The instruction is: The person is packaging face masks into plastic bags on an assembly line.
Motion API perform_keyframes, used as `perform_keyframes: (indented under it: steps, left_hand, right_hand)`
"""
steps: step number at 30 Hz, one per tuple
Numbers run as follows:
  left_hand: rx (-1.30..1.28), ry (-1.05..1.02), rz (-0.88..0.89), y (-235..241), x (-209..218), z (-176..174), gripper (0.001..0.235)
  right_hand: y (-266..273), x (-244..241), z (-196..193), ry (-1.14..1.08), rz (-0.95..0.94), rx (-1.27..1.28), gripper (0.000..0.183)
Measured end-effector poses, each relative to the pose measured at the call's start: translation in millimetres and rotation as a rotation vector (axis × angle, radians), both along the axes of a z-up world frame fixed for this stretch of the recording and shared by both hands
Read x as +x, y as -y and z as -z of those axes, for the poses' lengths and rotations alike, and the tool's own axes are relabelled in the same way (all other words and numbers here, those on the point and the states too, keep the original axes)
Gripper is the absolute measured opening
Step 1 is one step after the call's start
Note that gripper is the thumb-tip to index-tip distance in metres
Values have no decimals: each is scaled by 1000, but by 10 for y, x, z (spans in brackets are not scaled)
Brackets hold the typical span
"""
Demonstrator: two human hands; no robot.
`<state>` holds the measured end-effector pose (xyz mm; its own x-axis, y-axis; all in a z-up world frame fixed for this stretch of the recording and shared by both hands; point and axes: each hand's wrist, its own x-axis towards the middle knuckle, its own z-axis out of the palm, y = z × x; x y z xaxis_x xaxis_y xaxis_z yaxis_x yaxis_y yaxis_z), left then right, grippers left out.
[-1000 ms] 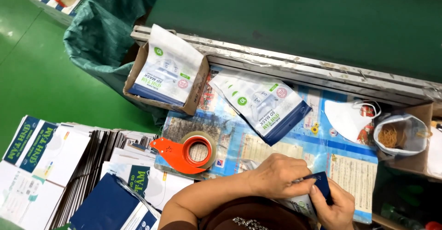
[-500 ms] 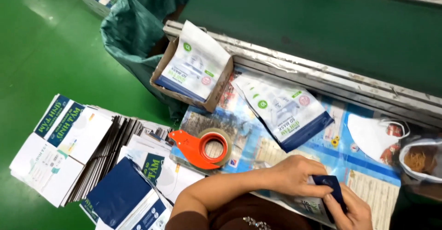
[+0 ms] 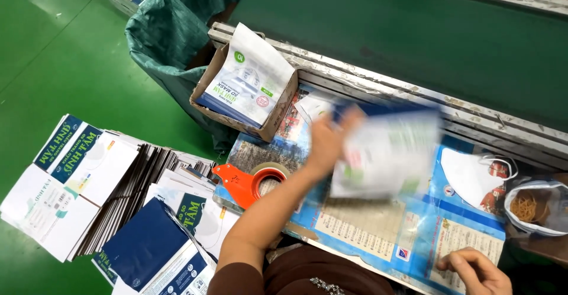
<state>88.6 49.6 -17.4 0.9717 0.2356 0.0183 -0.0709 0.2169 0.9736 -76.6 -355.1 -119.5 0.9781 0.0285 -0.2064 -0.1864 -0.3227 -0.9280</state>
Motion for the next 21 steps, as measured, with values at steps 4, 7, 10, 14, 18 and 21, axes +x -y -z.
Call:
perform_keyframes:
  steps: [4, 7, 10, 14, 18, 21]
  left_hand:
    - [-601, 74, -483, -263, 453, 112, 41]
    - [-680, 270, -291, -106, 303, 42, 39]
    - [-466, 91, -82, 272, -9, 296, 24]
    - [47, 80, 364, 825, -538, 928, 15]
    - [247, 292, 567, 1131, -976, 1187, 14]
    - [484, 362, 636, 1163, -1049, 1202, 14]
  right_hand:
    - [-116, 18, 103, -74, 168, 67, 18]
    - [-312, 127, 93, -103, 125, 50, 19]
    - [-486, 271, -20, -126, 34, -54, 20]
    - [-603, 654, -277, 61, -99, -37, 21]
    - [-768, 1361, -621, 385, -97, 12, 52]
    - [-806, 2119, -762, 680, -126, -128, 46]
